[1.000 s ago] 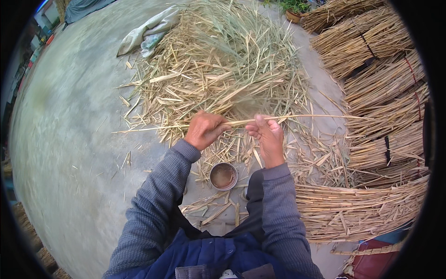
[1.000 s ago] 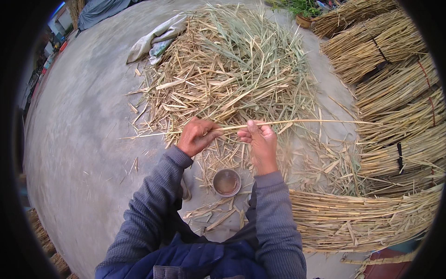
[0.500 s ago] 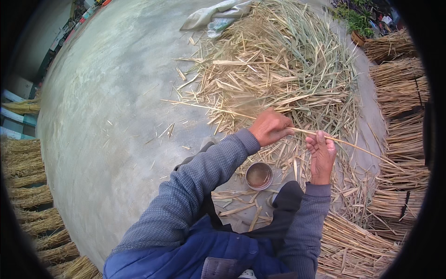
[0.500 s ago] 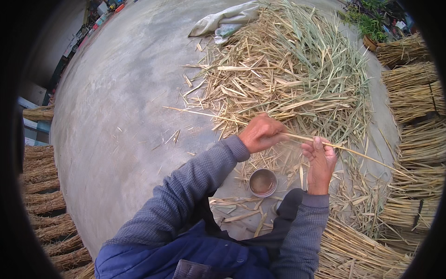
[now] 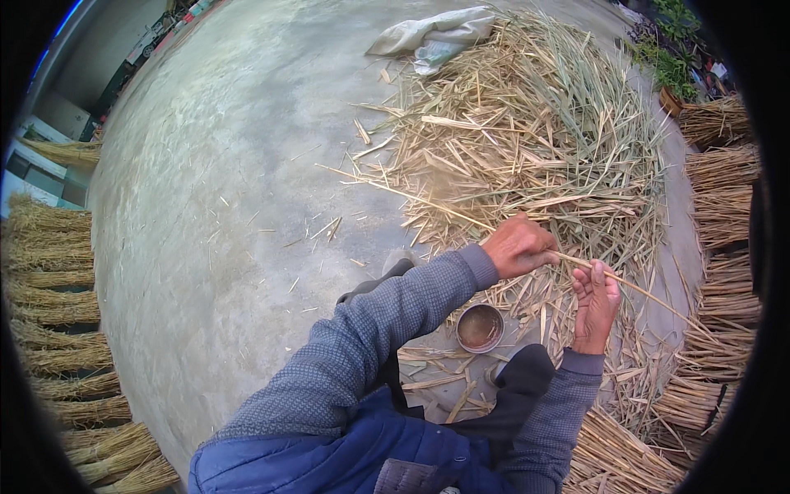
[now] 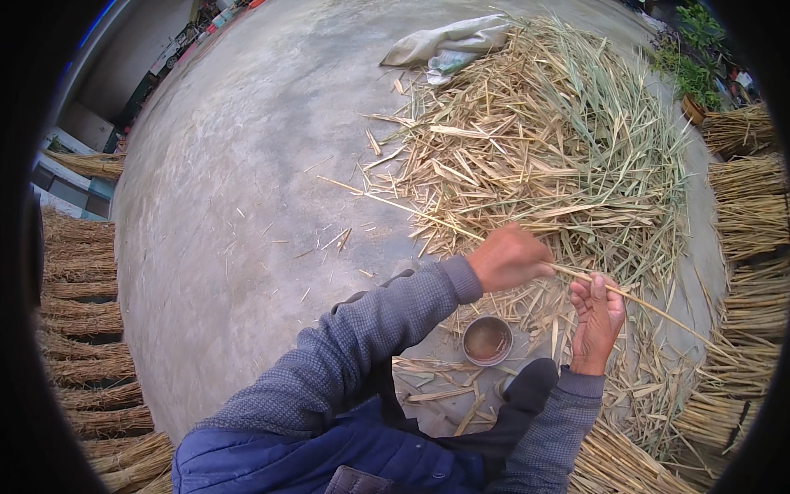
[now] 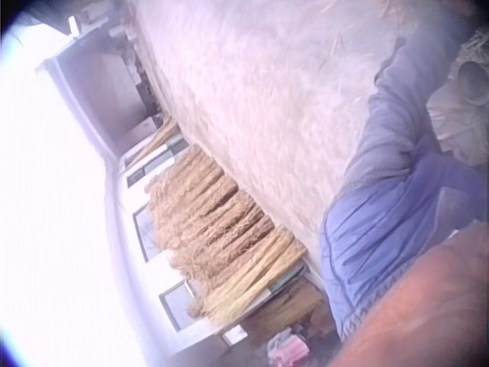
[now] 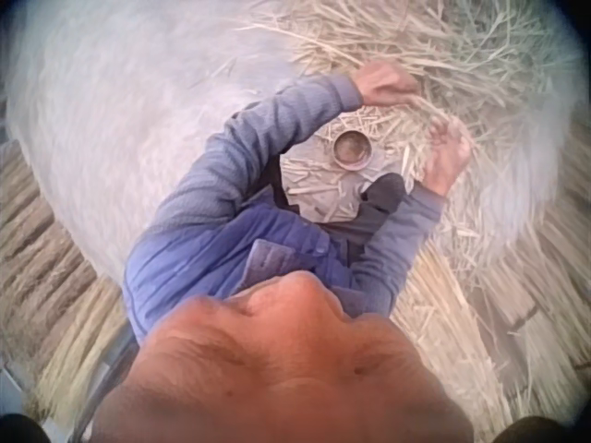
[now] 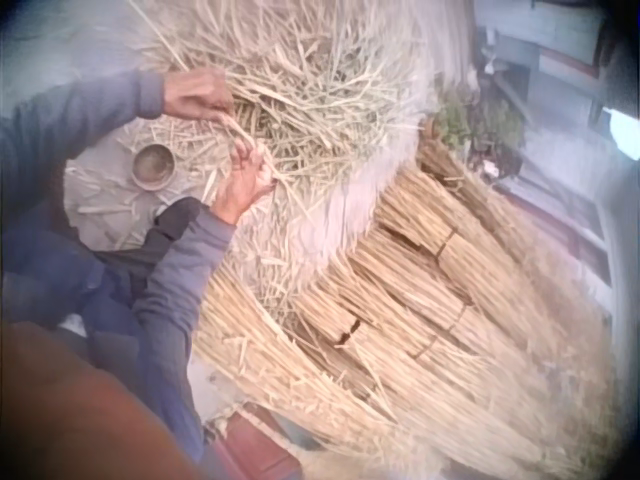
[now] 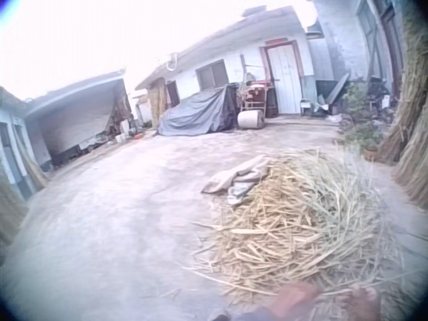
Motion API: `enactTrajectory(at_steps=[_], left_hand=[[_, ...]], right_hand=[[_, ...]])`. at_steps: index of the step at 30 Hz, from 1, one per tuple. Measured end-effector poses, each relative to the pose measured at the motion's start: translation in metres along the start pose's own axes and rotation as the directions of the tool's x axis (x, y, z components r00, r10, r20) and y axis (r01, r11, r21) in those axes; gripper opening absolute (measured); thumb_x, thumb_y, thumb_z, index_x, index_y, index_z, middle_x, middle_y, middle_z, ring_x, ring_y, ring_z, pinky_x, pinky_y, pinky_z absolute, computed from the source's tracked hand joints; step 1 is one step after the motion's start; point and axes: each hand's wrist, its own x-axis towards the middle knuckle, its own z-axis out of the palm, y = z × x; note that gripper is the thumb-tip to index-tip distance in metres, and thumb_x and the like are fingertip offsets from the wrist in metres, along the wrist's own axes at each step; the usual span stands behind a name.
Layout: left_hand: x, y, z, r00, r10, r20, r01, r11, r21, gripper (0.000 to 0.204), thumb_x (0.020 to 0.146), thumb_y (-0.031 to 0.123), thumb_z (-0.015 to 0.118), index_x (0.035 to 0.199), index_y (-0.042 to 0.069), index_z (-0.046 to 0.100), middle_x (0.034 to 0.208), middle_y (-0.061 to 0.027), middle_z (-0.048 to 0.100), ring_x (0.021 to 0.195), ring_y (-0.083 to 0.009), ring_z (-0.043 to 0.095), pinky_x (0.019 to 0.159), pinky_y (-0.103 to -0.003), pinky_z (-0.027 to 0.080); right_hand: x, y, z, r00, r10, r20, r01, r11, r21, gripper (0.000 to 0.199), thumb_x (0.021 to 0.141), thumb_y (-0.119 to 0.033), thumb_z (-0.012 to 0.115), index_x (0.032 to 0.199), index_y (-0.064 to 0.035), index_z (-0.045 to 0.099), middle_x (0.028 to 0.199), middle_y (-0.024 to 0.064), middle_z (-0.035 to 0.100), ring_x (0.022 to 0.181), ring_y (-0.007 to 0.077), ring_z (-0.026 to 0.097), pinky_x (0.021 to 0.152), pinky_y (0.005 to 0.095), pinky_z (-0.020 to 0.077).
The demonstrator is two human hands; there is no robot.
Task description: The person selects a bundle of dried stalks, removes the binding, and repeatedly strips the outer layers from individual stalks by hand. The stripped material accumulates on the floor while the person continues to process additional stalks one at a time.
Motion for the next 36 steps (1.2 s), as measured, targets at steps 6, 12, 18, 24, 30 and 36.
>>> enactTrajectory(at_steps=[6, 12, 18, 24, 30, 36], left_hand=[[0.001, 0.004, -0.005, 0.999, -0.042, -0.013, 0.041, 0.997, -0.059, 0.023, 0.083, 0.032, 0.07, 0.081, 0.01, 0.07, 0.067, -0.0105, 0.065, 0.069, -0.03, 0.064, 0.066, -0.041, 0.045], [0.003, -0.006, -0.01, 0.924, -0.377, 0.064, 0.366, 0.825, -0.431, 0.014, 0.09, 0.015, 0.071, 0.092, 0.002, 0.072, 0.078, -0.0022, 0.069, 0.071, -0.0078, 0.062, 0.063, -0.024, 0.051], [0.007, -0.042, -0.039, 0.802, -0.583, -0.129, 0.479, 0.757, -0.445, 0.016, 0.086, 0.019, 0.071, 0.091, 0.004, 0.069, 0.076, -0.0045, 0.067, 0.071, -0.0138, 0.063, 0.067, -0.031, 0.049], [-0.001, -0.055, -0.048, 0.977, -0.069, -0.203, 0.183, 0.762, 0.621, 0.012, 0.084, 0.02, 0.068, 0.09, 0.009, 0.069, 0.073, -0.0074, 0.066, 0.072, -0.0266, 0.06, 0.073, -0.04, 0.041], [0.0, -0.042, -0.036, 0.989, -0.145, 0.017, 0.102, 0.768, 0.632, 0.025, 0.083, 0.031, 0.069, 0.098, 0.01, 0.068, 0.087, -0.0045, 0.067, 0.084, -0.0236, 0.059, 0.078, -0.039, 0.039], [0.004, -0.037, -0.036, 0.985, -0.169, 0.043, 0.143, 0.925, 0.352, 0.029, 0.083, 0.037, 0.07, 0.096, 0.01, 0.072, 0.086, -0.0074, 0.069, 0.087, -0.0245, 0.061, 0.083, -0.039, 0.041]], right_hand=[[0.0, 0.0, 0.0, 1.0, 0.015, 0.011, -0.015, 1.0, 0.013, 0.025, 0.097, -0.02, 0.063, 0.109, 0.001, 0.059, 0.095, 0.0122, 0.07, 0.079, 0.016, 0.07, 0.065, 0.0224, 0.0575], [0.003, 0.003, -0.011, 0.999, 0.05, -0.004, -0.051, 0.997, -0.054, 0.031, 0.095, -0.025, 0.066, 0.108, 0.002, 0.06, 0.094, 0.0137, 0.07, 0.08, 0.0193, 0.071, 0.067, 0.0259, 0.0563], [0.001, -0.002, -0.014, 1.0, 0.003, 0.011, -0.001, 0.993, -0.118, 0.031, 0.097, -0.026, 0.063, 0.109, 0.0027, 0.06, 0.093, 0.0134, 0.069, 0.081, 0.0192, 0.071, 0.069, 0.0255, 0.0555], [0.0, -0.004, -0.012, 1.0, 0.006, -0.018, -0.008, 0.994, -0.108, 0.03, 0.097, -0.024, 0.062, 0.109, 0.0032, 0.059, 0.094, 0.0142, 0.069, 0.082, 0.0196, 0.071, 0.069, 0.0258, 0.0562], [0.0, -0.003, -0.011, 1.0, -0.006, -0.02, 0.004, 0.996, -0.092, 0.028, 0.098, -0.023, 0.061, 0.109, 0.0028, 0.059, 0.094, 0.0145, 0.069, 0.082, 0.0199, 0.071, 0.07, 0.026, 0.0566], [0.002, -0.002, -0.011, 0.999, -0.019, -0.027, 0.017, 0.998, -0.066, 0.027, 0.098, -0.022, 0.06, 0.11, 0.0029, 0.058, 0.094, 0.0145, 0.069, 0.082, 0.0202, 0.071, 0.069, 0.026, 0.0568]])
